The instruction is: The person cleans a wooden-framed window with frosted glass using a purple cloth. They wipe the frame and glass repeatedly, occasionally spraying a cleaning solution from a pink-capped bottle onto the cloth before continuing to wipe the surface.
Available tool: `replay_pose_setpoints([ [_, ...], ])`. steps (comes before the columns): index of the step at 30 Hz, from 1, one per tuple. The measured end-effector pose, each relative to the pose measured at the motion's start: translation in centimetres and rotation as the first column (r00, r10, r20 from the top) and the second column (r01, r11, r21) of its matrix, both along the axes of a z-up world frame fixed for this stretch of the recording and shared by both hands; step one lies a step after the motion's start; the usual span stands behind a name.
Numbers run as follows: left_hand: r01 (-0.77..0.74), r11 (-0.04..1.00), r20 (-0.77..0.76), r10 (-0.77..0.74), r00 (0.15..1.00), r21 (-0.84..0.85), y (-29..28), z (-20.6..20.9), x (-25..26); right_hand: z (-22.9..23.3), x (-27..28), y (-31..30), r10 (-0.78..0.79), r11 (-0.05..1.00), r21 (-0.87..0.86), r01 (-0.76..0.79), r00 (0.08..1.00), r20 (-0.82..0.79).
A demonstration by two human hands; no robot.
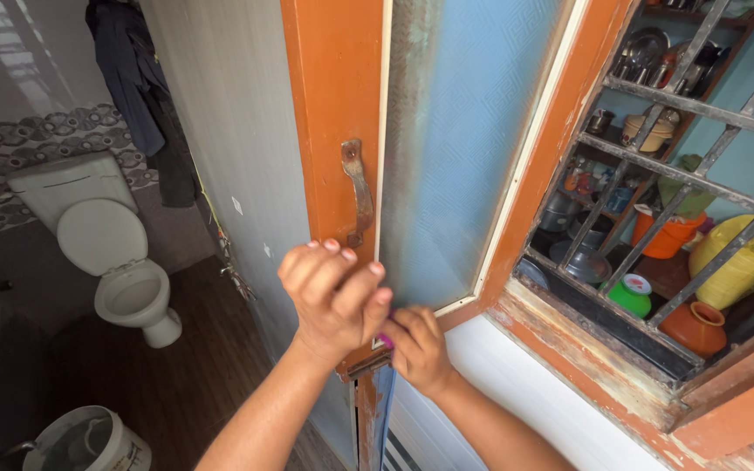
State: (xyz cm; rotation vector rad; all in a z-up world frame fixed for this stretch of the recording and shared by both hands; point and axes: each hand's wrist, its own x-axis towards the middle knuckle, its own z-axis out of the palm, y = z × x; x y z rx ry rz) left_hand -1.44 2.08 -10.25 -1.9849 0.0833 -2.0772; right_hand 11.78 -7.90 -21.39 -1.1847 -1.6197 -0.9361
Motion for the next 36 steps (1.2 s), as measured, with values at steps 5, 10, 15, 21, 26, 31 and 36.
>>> replay_pose_setpoints([
  [5,0.07,0.995,0.019,-0.069,0.997,-0.073,0.1,-0.2,0.0,-2.6,2.7,-2.1,0.001,0.986,-0.162,0.049,0.955,0.298],
  [10,0.03,0.998,-0.012,-0.031,0.999,-0.057,0.0,-0.1,-0.3,-0.6,9.6,-4.0,0.074,0.959,-0.282,0.014,0.952,0.298],
  [15,-0.025,0.998,-0.013,0.025,1.0,-0.051,-0.2,-0.2,0.1,-2.8,9.5,-5.1,-0.434,0.884,-0.173,0.434,0.9,0.039],
  [21,-0.06,0.996,-0.019,0.059,0.998,-0.071,-0.6,0.0,0.0,-4.8,-0.7,-1.3,-0.139,0.982,-0.145,0.12,0.982,-0.127],
  [26,-0.06,0.996,-0.062,0.056,0.996,-0.059,-0.5,0.1,-0.3,-4.0,4.6,-2.5,-0.133,0.948,-0.276,0.158,0.985,0.108],
  [31,-0.097,0.995,-0.128,0.091,0.988,-0.037,-0.7,-0.5,-0.7,-3.4,10.6,-5.2,-0.522,0.814,-0.204,0.544,0.839,0.157],
  [36,-0.145,0.989,-0.122,0.141,0.982,-0.02,-0.6,-0.5,-0.5,-2.1,7.1,-4.8,-0.569,0.821,-0.255,0.512,0.771,-0.286],
])
